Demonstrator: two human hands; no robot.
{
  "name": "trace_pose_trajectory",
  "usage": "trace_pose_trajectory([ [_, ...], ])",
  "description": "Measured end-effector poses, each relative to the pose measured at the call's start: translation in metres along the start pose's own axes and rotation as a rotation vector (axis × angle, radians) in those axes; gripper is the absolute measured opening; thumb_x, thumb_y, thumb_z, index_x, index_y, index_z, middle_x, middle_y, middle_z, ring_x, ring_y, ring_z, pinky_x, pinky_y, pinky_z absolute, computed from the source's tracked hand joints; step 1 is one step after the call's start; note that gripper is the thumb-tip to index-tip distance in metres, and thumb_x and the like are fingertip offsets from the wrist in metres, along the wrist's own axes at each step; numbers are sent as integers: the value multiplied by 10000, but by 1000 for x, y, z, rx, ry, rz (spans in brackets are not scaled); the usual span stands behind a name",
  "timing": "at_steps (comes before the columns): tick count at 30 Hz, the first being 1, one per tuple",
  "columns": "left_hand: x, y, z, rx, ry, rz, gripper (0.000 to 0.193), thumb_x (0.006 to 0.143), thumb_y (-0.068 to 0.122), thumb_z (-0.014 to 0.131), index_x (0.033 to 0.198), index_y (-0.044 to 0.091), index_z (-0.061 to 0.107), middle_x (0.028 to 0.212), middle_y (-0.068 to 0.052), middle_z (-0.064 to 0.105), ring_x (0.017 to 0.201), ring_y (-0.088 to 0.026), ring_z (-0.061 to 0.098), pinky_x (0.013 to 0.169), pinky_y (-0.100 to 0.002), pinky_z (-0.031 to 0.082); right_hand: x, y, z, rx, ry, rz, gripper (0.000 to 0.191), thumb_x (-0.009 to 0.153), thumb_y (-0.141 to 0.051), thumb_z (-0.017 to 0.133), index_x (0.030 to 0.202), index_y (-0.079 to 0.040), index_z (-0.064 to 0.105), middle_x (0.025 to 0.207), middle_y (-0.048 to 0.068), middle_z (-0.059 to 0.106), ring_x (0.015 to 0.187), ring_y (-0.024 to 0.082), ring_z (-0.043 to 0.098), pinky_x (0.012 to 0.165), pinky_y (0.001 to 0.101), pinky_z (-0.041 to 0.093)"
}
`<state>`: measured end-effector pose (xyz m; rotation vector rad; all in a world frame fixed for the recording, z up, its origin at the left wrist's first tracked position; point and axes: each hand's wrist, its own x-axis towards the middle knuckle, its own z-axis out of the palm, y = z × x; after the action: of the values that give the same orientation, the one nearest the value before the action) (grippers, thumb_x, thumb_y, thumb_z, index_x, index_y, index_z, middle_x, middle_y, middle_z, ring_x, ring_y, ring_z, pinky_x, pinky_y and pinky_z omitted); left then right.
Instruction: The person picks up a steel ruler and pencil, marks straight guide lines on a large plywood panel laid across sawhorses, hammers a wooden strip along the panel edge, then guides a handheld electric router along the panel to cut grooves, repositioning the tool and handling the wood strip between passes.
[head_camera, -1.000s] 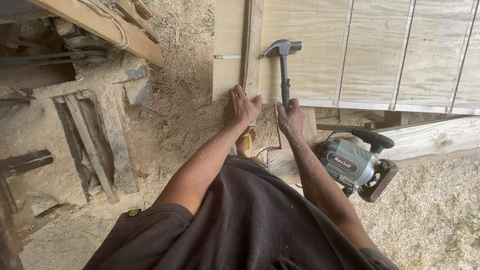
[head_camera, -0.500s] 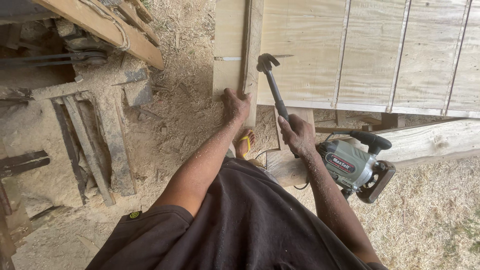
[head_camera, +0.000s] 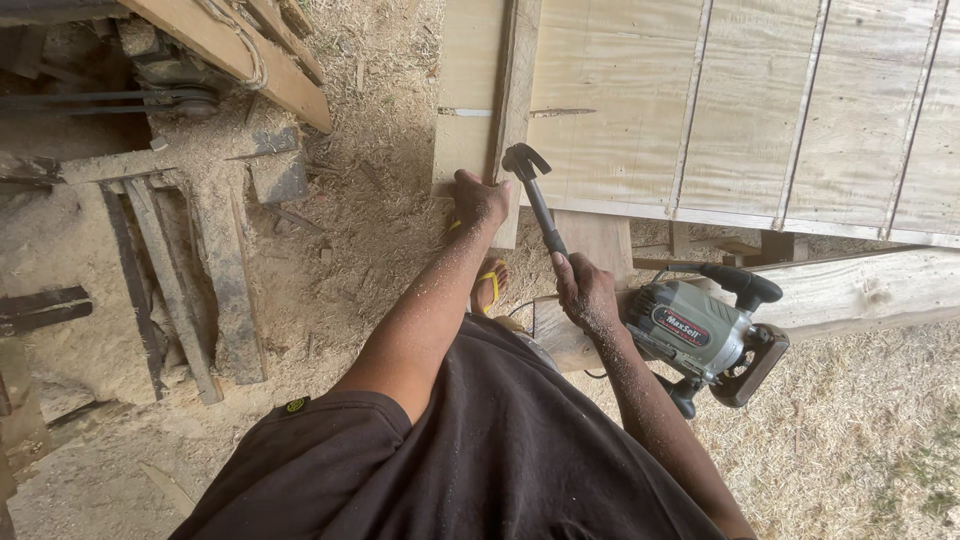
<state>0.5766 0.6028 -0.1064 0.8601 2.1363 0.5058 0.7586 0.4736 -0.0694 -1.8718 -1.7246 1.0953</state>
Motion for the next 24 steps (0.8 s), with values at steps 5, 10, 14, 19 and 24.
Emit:
trace_pose_trajectory([
  [5, -3, 2, -5, -2, -28, 30, 693, 833, 366, 825, 1245, -2, 406, 1250, -237, 454, 1117, -370, 606, 964, -467, 528, -8, -16, -11, 49, 35, -30, 453, 1081, -427, 478, 884, -48, 627, 556, 42, 603, 509, 147, 652, 478, 336, 509],
  [10, -2, 0, -2, -19, -51, -3, 694, 843, 334, 823, 1268, -22, 405, 1257, -245, 447, 1133, -378, 601, 961, -467, 539, -24, -47, -38, 287, 197, -314, 400, 1112, -362, 485, 1010, -4, 631, 642, 0, 623, 575, 92, 642, 527, 264, 522],
  [14, -3, 0, -2, -18, -35, 7, 695, 838, 333, 826, 1264, -21, 406, 1259, -242, 447, 1131, -376, 601, 963, -464, 539, -28, -46, -45, 305, 344, -629, 399, 1129, -347, 484, 1060, 14, 639, 702, 39, 625, 626, 132, 626, 568, 294, 503],
  [19, -6, 4, -5, -17, -63, -22, 674, 846, 339, 815, 1259, -9, 413, 1255, -236, 446, 1131, -366, 597, 959, -463, 542, -7, -8, -8, 140, 117, -240, 419, 1071, -384, 449, 1033, 7, 594, 609, 54, 590, 517, 196, 618, 486, 341, 507],
  [24, -1, 4, -3, -3, -37, -12, 701, 831, 353, 840, 1252, -6, 410, 1255, -247, 471, 1139, -398, 584, 976, -513, 501, 13, 16, 12, 13, 84, 24, 458, 1085, -441, 498, 877, -49, 614, 595, 97, 618, 583, 245, 687, 570, 418, 522],
])
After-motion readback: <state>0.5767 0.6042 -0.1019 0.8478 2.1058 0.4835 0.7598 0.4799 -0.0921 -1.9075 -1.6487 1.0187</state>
